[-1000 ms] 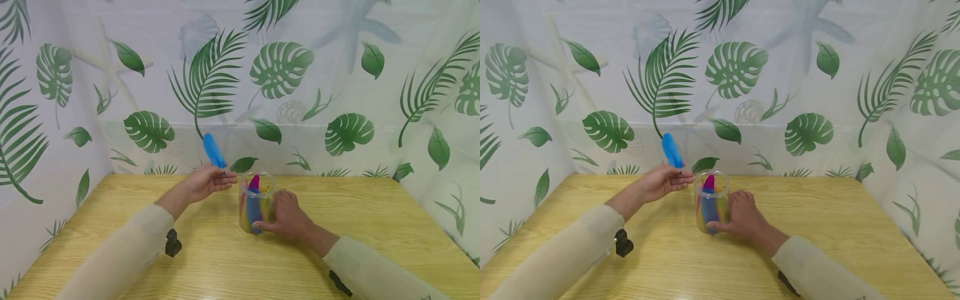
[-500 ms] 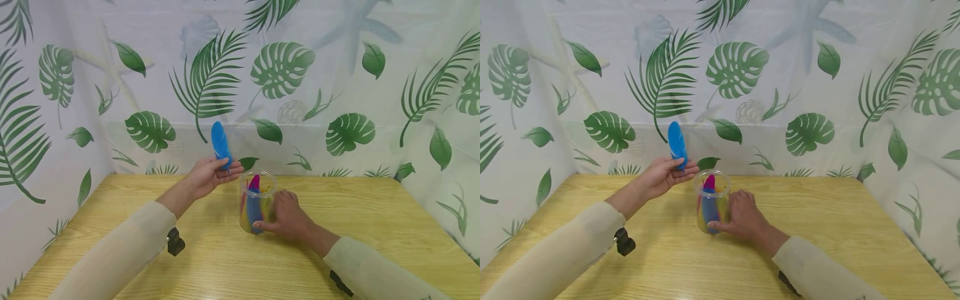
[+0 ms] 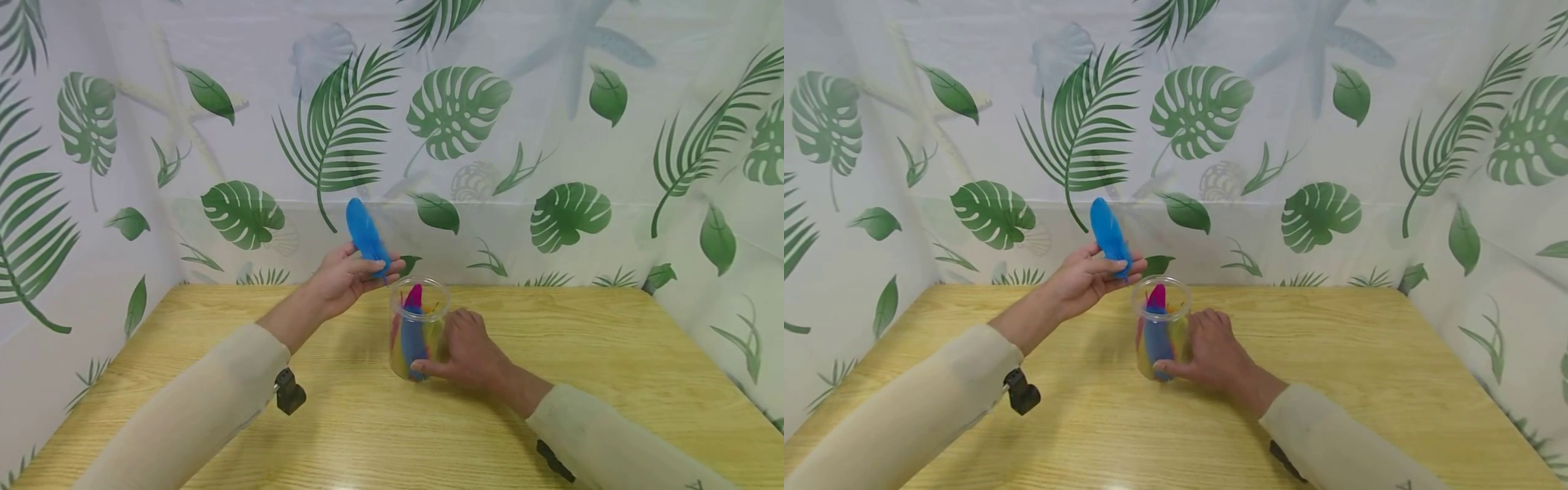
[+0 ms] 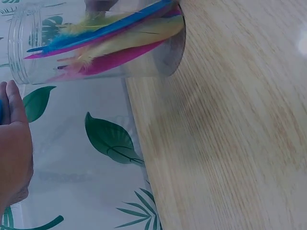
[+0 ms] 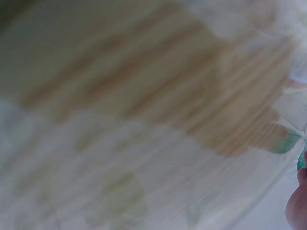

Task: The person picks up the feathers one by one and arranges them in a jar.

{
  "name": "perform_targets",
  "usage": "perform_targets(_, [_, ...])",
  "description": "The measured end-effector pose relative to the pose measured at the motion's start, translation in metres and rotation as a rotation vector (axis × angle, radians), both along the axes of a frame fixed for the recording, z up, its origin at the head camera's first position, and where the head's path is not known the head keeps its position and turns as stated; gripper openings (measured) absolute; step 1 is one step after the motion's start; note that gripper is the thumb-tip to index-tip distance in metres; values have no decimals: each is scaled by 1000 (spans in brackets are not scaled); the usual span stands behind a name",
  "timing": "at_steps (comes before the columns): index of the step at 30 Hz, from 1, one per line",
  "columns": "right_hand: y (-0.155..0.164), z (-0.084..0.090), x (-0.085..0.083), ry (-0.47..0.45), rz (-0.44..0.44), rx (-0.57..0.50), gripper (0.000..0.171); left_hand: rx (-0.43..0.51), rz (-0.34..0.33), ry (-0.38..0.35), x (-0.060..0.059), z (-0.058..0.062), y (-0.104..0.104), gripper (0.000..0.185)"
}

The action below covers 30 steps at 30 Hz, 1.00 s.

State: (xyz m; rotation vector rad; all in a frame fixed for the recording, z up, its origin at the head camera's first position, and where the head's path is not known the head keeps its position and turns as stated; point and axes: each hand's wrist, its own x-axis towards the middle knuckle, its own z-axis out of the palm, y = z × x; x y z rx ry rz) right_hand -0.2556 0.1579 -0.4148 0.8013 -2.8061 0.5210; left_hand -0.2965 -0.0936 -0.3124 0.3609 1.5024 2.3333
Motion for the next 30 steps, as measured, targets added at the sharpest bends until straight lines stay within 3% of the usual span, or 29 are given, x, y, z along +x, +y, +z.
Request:
perform_targets(8, [-2,-1,0,-1,5,-6,90,4,-16,-5,5,8,8,35])
perform_targets(13, [-3,-1,0,13,11,2,90,-18,12,-36,6,11,13,39])
perform_targets(21, [-3,-1,0,1,6,-3,90,-111,29,4,10,18,26,52])
perform_targets(30, [-3,-1,1,12,15,-7,89,-106,16,14,14,20,35,52])
